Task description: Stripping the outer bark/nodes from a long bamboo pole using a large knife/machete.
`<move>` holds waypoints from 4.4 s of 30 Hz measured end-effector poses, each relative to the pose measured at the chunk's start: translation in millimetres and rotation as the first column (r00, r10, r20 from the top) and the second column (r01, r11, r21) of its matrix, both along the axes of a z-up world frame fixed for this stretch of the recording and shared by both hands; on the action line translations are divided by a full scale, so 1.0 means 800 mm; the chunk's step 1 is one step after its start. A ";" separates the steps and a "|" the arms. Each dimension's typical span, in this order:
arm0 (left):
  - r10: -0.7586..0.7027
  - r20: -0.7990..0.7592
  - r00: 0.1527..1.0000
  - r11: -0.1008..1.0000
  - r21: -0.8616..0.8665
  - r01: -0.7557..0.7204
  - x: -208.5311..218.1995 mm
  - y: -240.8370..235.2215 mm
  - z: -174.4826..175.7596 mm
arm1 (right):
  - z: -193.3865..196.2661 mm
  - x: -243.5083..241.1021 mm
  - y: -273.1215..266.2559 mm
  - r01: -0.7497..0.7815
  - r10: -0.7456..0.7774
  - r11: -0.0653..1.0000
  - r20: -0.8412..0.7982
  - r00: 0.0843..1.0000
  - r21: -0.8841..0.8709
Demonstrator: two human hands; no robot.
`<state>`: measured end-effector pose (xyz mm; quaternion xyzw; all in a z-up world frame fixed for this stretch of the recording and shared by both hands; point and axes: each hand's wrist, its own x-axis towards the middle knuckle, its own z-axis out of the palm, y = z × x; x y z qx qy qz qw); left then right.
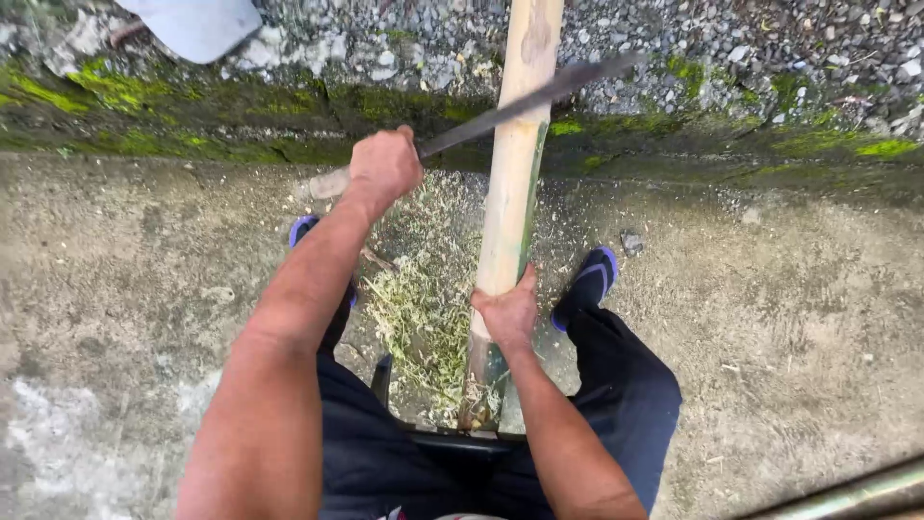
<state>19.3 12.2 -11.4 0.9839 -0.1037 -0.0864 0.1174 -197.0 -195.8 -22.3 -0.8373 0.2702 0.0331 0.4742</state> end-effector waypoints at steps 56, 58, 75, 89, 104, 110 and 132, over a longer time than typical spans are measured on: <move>0.284 -0.384 0.879 0.661 -0.586 -0.469 -0.243 0.000 0.044 | -0.103 -0.037 -0.087 -0.114 0.213 0.716 -0.060 0.975 0.688; 0.257 -0.465 0.847 0.577 -0.629 -0.520 -0.272 0.007 0.045 | -0.105 -0.032 -0.089 -0.109 0.226 0.726 -0.085 0.970 0.679; 0.130 -0.580 0.804 0.498 -0.664 -0.558 -0.302 0.034 -0.033 | -0.096 -0.023 -0.067 -0.035 0.052 0.628 0.003 0.999 0.778; 0.224 -0.463 0.857 0.518 -0.689 -0.508 -0.281 0.004 0.013 | -0.121 -0.028 -0.077 0.046 0.052 0.664 -0.107 0.993 0.747; 0.003 -0.791 0.611 0.252 -0.591 -0.766 -0.195 -0.016 -0.015 | -0.054 -0.022 -0.037 0.097 0.018 0.773 -0.176 0.984 0.627; 0.017 -0.760 0.650 0.277 -0.621 -0.733 -0.178 -0.005 -0.011 | -0.011 -0.012 -0.004 0.057 0.007 0.958 -0.221 0.975 0.280; 0.268 -0.375 0.888 0.586 -0.669 -0.459 -0.285 0.010 0.044 | -0.096 -0.112 -0.103 -0.694 0.650 0.632 -0.252 0.717 -0.345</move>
